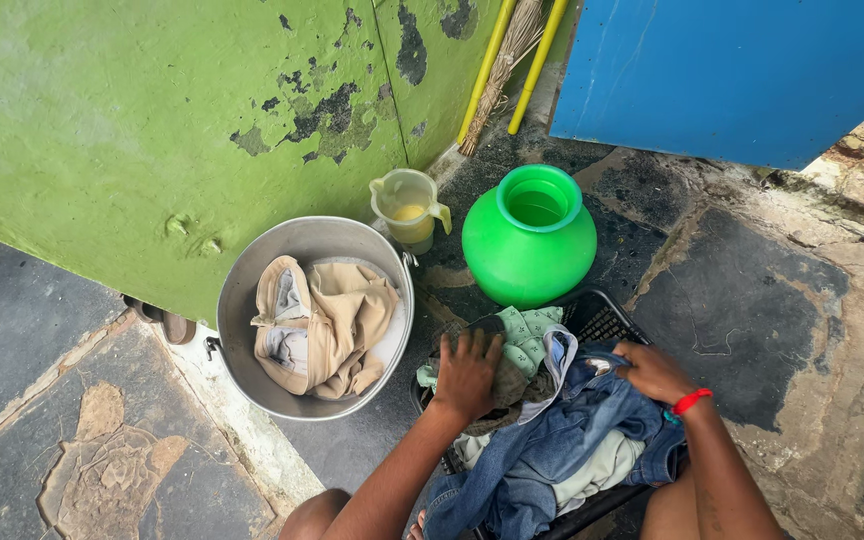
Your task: The person prepares a soapy solution in a basin using a plastic mug and hand-washes various items of clothing by scrubbing them in the water.
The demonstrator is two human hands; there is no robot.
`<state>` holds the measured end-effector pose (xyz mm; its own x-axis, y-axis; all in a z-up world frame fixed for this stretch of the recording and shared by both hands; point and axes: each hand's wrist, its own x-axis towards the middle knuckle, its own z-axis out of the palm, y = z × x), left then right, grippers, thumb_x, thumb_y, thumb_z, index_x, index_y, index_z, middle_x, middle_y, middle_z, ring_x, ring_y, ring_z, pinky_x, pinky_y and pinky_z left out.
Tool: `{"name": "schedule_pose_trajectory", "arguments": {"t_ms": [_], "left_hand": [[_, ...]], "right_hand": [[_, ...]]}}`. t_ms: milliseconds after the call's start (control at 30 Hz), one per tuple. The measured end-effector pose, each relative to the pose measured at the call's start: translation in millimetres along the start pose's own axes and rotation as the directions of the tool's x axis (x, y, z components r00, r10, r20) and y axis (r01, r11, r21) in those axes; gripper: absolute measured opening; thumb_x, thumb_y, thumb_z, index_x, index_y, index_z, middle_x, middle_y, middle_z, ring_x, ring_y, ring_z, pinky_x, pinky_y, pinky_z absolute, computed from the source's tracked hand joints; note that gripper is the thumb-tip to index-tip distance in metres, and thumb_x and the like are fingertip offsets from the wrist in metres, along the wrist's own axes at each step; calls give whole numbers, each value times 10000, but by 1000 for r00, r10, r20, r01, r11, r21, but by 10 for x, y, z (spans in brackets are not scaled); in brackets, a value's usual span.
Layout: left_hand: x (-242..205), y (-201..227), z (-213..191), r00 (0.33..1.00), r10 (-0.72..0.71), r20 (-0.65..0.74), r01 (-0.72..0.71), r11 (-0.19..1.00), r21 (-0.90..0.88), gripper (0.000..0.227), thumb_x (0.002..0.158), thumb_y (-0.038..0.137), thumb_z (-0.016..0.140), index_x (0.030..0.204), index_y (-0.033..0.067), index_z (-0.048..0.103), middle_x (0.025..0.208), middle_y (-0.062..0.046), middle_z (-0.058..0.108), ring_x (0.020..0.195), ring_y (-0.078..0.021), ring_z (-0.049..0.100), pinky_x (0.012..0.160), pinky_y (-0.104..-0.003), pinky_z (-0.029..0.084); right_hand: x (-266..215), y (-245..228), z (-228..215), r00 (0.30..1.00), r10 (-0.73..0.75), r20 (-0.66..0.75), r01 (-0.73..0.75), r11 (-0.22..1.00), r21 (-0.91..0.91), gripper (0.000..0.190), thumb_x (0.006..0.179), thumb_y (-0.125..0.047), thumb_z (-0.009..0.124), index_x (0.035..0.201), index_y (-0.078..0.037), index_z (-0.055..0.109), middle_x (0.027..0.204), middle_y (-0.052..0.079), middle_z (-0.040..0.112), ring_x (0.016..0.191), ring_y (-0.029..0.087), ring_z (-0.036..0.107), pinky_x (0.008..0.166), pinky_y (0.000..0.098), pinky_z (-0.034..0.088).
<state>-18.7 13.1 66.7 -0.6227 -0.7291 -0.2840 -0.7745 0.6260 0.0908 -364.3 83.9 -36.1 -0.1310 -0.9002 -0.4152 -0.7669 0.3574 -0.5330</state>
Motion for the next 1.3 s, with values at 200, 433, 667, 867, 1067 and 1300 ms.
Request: {"name": "schedule_pose_trajectory", "arguments": {"t_ms": [200,433,667,867,1067,1300], "left_hand": [[-273,403,-461,942,291,-167,-328,905,-272,1008,692,362,874,1529,116,370,1567,-222,392,1465,-425,329,1155,-673,188],[-210,734,221,910,284,-302,-405,453,-794,797,739,390,815,1360,15,484,1281,-222,587,1223,-397,590,1080,-485,468],[-177,438,144,864,89,-495,-474,474,-742,268,843,103,648,1093,13,688,1063,-204,714,1029,-400,678,879,-465,546],[-261,302,-199,727,97,-680,-519,726,-451,226,856,133,688,1031,-10,702,1046,-259,689,981,-434,623,886,-490,476],[-594,-3,-546,859,-194,-474,-305,549,-778,246,993,215,631,1136,32,712,1114,-158,747,1063,-336,718,915,-438,534],[-748,-393,-495,538,59,-841,-450,864,-227,317,1000,124,572,1258,115,755,1295,-144,731,1246,-338,678,1092,-409,491]], "right_hand": [[-1191,-975,-836,938,71,-338,-45,995,84,254,934,-189,697,1174,-104,696,918,131,761,752,256,741,665,423,540],[-1573,-1983,-173,600,-662,-450,729,683,-33,211,832,-117,735,1007,-13,682,919,104,695,894,274,652,801,409,500],[-1565,-1944,-189,344,-768,-539,908,418,-16,308,820,-104,702,1081,55,663,1107,222,662,1037,383,639,898,497,496],[-1294,-1526,675,67,-590,-805,727,581,-366,70,792,-83,706,845,-37,702,885,41,627,799,227,595,722,404,489],[-1108,-1675,972,276,-308,-911,647,760,-61,574,789,-154,719,1261,95,506,1259,252,522,1150,415,521,1011,455,400],[-424,-1177,948,865,-306,-398,398,-64,915,606,949,-156,613,1500,36,450,1458,162,540,1286,221,547,1071,385,427]]}}
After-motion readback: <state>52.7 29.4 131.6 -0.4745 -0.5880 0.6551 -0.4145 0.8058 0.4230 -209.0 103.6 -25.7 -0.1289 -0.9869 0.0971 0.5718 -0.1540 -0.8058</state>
